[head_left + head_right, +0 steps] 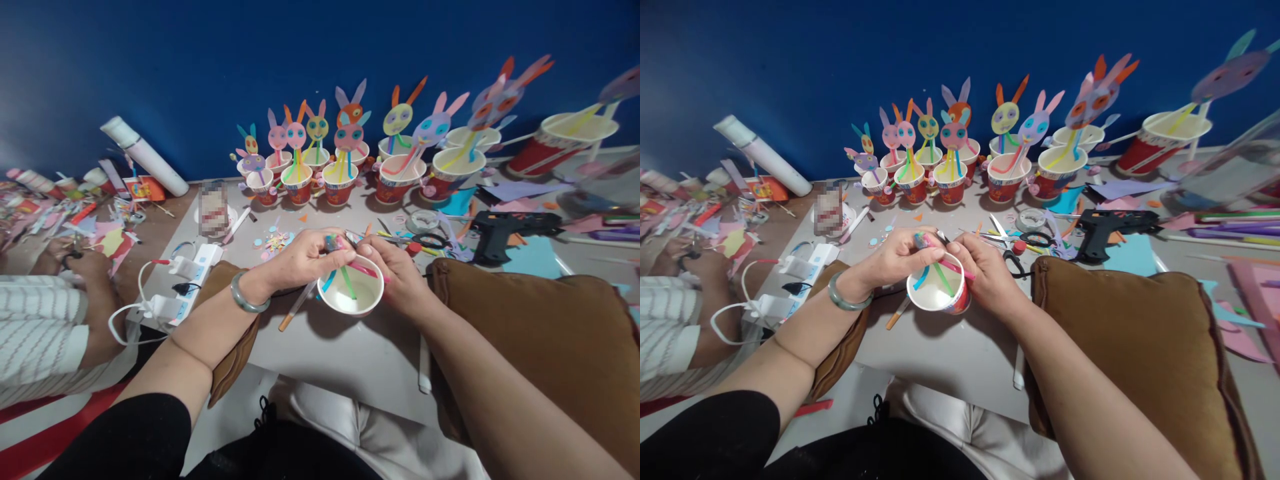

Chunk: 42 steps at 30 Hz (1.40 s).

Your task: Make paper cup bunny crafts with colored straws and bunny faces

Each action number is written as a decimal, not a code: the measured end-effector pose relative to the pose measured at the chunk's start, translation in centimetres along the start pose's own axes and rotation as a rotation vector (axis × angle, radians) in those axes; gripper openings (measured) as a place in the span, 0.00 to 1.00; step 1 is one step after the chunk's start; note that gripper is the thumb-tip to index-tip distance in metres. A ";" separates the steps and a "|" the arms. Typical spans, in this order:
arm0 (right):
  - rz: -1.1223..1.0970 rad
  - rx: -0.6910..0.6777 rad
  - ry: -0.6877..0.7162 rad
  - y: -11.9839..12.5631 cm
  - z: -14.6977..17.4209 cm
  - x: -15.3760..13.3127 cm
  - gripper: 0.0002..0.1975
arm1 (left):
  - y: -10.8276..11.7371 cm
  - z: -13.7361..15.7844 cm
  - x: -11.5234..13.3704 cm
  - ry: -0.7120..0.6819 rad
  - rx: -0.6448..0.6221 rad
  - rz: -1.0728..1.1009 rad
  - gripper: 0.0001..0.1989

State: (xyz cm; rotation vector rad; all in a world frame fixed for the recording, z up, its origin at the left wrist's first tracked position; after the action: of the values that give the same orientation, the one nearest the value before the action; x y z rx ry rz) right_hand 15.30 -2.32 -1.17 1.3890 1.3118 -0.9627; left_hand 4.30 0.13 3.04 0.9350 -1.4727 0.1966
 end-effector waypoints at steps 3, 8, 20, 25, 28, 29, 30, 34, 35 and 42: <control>-0.013 -0.001 -0.006 -0.1 0.1 0.2 0.31 | 0.0 0.0 0.0 0.003 -0.005 0.005 0.21; -0.007 0.010 -0.011 -0.3 0.1 0.4 0.32 | 0.0 0.0 0.4 -0.001 -0.020 -0.004 0.20; 0.384 0.043 -0.010 3.7 -0.2 -0.4 0.27 | 0.6 -0.3 0.2 -0.065 -0.024 0.131 0.17; 0.722 -0.234 -0.045 2.9 0.3 1.2 0.13 | 2.0 -0.3 -0.3 -0.021 0.021 0.136 0.18; 0.833 -0.334 -0.082 1.9 0.8 2.3 0.09 | 1.6 -0.2 -0.3 -0.032 -0.025 0.108 0.18; 0.835 -0.343 -0.083 1.7 0.8 2.4 0.09 | 1.3 -0.2 -0.3 -0.029 -0.048 0.104 0.18; 0.814 -0.339 -0.074 1.6 0.8 2.3 0.09 | 1.0 -0.2 -0.3 -0.024 -0.069 0.103 0.18; 0.481 -0.200 0.016 2.0 0.3 -0.3 0.10 | -0.5 0.0 -0.1 -0.012 -0.158 0.099 0.20; 0.361 -0.162 0.030 2.1 0.2 -1.0 0.12 | -0.9 0.1 0.0 -0.012 -0.186 0.094 0.20; -0.086 -0.042 -0.015 1.5 0.2 -1.9 0.23 | -1.4 0.3 0.2 0.023 -0.240 0.092 0.18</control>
State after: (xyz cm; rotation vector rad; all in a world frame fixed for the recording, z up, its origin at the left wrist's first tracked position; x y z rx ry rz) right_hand 16.56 -2.95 0.83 1.2994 1.3824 -0.9955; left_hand 4.98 -1.07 2.54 0.6703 -1.4819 0.0939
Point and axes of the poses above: each hand's wrist, its own z-axis away from the middle knuckle, its own y-axis out of the back of the hand, x = y × z, the point moved 9 cm from there along -z, towards the middle knuckle, and after that the axes turned 3 degrees about -z, right-handed, at the moved point
